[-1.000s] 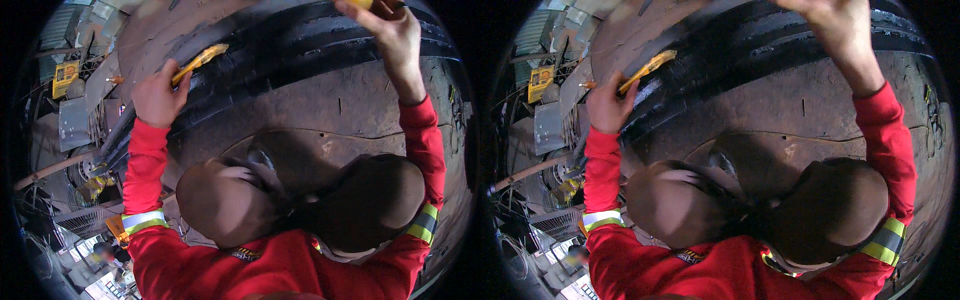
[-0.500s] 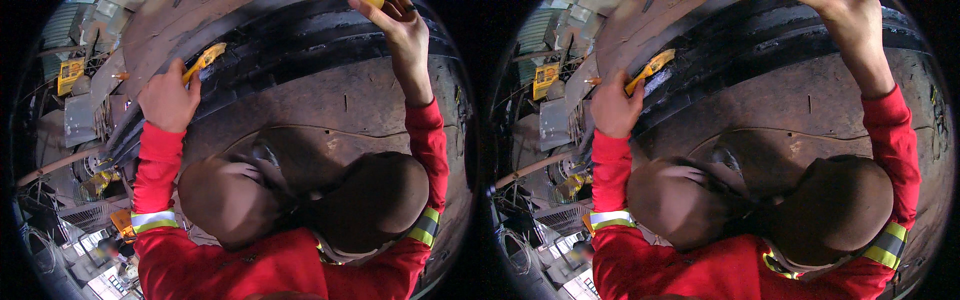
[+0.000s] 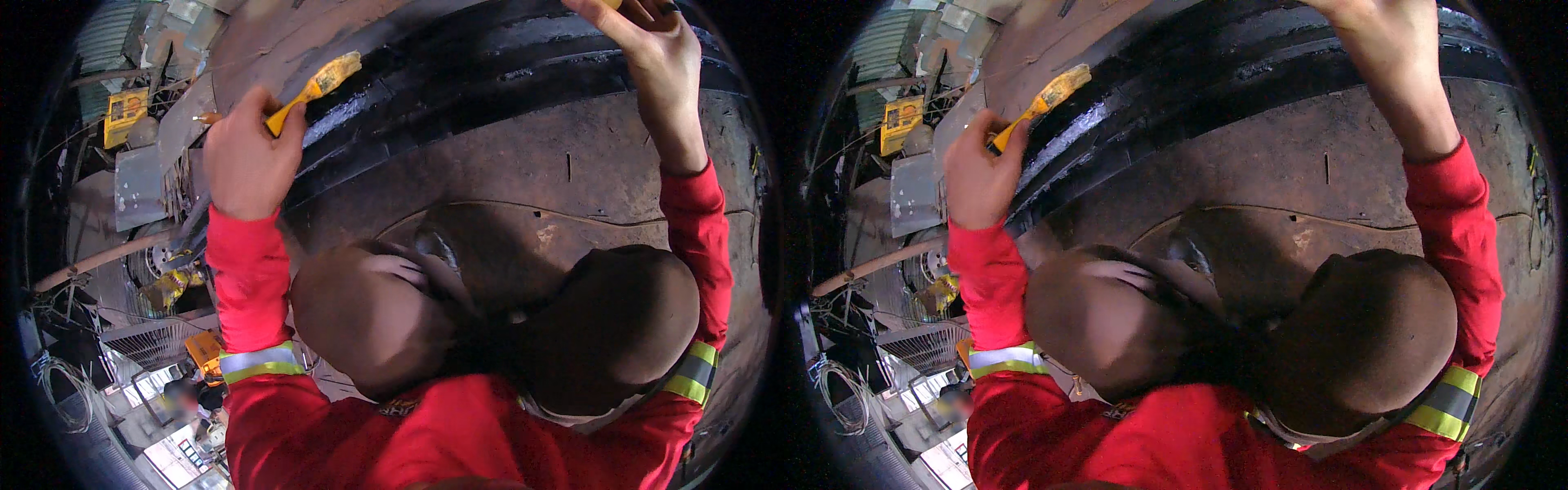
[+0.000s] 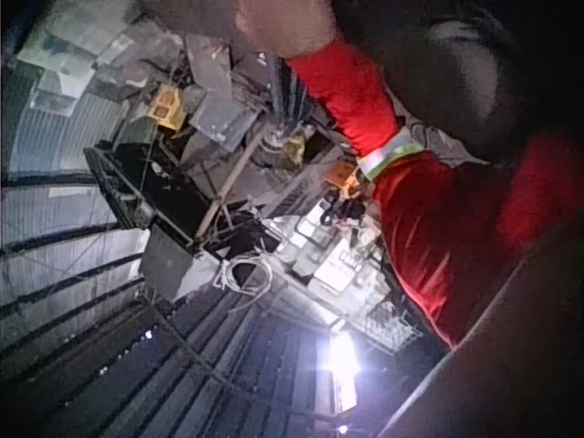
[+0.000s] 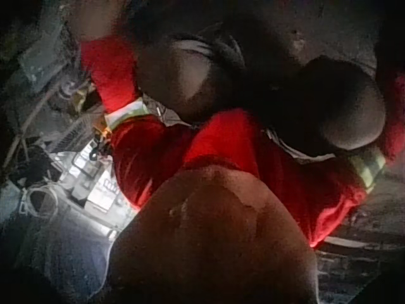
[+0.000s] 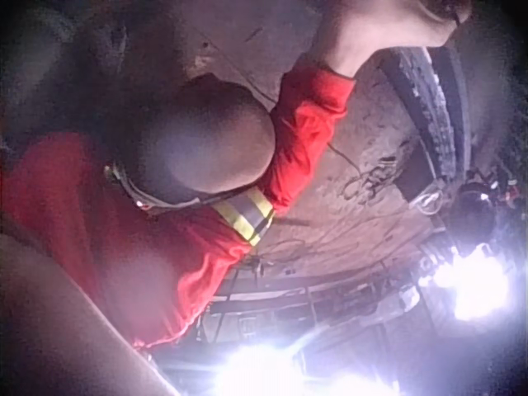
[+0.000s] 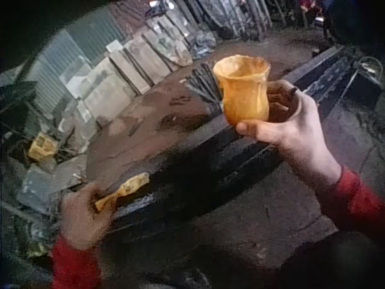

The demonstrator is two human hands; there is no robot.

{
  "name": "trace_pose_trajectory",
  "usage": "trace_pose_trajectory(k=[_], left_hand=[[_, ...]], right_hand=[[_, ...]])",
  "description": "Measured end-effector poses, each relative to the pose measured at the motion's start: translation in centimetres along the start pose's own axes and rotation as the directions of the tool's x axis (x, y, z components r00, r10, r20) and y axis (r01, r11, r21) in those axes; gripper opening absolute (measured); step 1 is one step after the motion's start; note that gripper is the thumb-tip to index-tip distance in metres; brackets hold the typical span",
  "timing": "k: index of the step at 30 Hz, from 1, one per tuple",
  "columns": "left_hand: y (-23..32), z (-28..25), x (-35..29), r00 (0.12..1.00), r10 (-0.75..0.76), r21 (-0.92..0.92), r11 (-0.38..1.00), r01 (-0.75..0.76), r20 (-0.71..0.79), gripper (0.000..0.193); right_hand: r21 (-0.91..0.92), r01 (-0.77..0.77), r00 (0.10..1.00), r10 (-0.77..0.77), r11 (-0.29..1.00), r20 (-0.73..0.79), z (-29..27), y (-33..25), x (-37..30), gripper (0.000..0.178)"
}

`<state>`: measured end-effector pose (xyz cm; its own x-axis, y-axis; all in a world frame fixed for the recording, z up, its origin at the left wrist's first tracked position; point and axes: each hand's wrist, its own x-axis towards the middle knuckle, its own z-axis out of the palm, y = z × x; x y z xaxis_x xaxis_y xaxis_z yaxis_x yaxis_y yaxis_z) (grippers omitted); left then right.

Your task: The person applies a dark coating to a curved metal beam using a yellow paintbrush and a small yellow container. They repeatedly dip the brush into the container and spread the substance along the beam's surface in a workshop environment.

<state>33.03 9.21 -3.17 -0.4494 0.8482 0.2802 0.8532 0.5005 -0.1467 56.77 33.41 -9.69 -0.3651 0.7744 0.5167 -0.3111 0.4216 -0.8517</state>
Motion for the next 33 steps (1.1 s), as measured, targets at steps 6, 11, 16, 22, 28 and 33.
trace_pose_trajectory(k=[6, 11, 16, 22, 28, 33], left_hand=[[-0.2, 3.7, 0.5, 0.961, 0.269, 0.111, 0.959, -0.261, -0.064, 0.026], [0.6, 2.8, 1.4, 0.965, 0.236, 0.091, 0.97, -0.226, -0.119, 0.028], [-0.3, 4.0, -0.1, 0.938, 0.31, 0.006, 0.95, -0.313, -0.157, 0.029], [-1.0, 3.8, 0.8, 0.972, 0.145, -0.121, 0.978, -0.169, -0.187, 0.03], [-2.6, 2.8, 1.8, 0.999, -0.042, -0.207, 0.978, 0.037, -0.02, 0.03], [-8.0, 3.2, 0.3, 0.999, -0.051, -0.308, 0.95, 0.046, -0.006, 0.035]], right_hand=[[0.038, -0.002, 0.999, 0.001, 0.999, 0.034, -0.2, 0.0, 0.2, 0.056], [-0.038, -0.074, 0.996, 0.076, 0.997, 0.052, -0.5, -1.7, 0.3, 0.056], [-0.002, -0.027, 0.997, 0.027, 1.0, 0.073, 0.0, -1.2, 0.2, 0.055], [-0.037, -0.024, 0.997, 0.027, 0.999, 0.069, -0.2, -0.8, 0.1, 0.055], [0.026, -0.059, 0.995, 0.056, 0.998, 0.086, -0.2, -1.3, 0.4, 0.053], [0.026, -0.022, 0.997, 0.02, 0.999, 0.076, 0.4, -1.1, 0.0, 0.055]])
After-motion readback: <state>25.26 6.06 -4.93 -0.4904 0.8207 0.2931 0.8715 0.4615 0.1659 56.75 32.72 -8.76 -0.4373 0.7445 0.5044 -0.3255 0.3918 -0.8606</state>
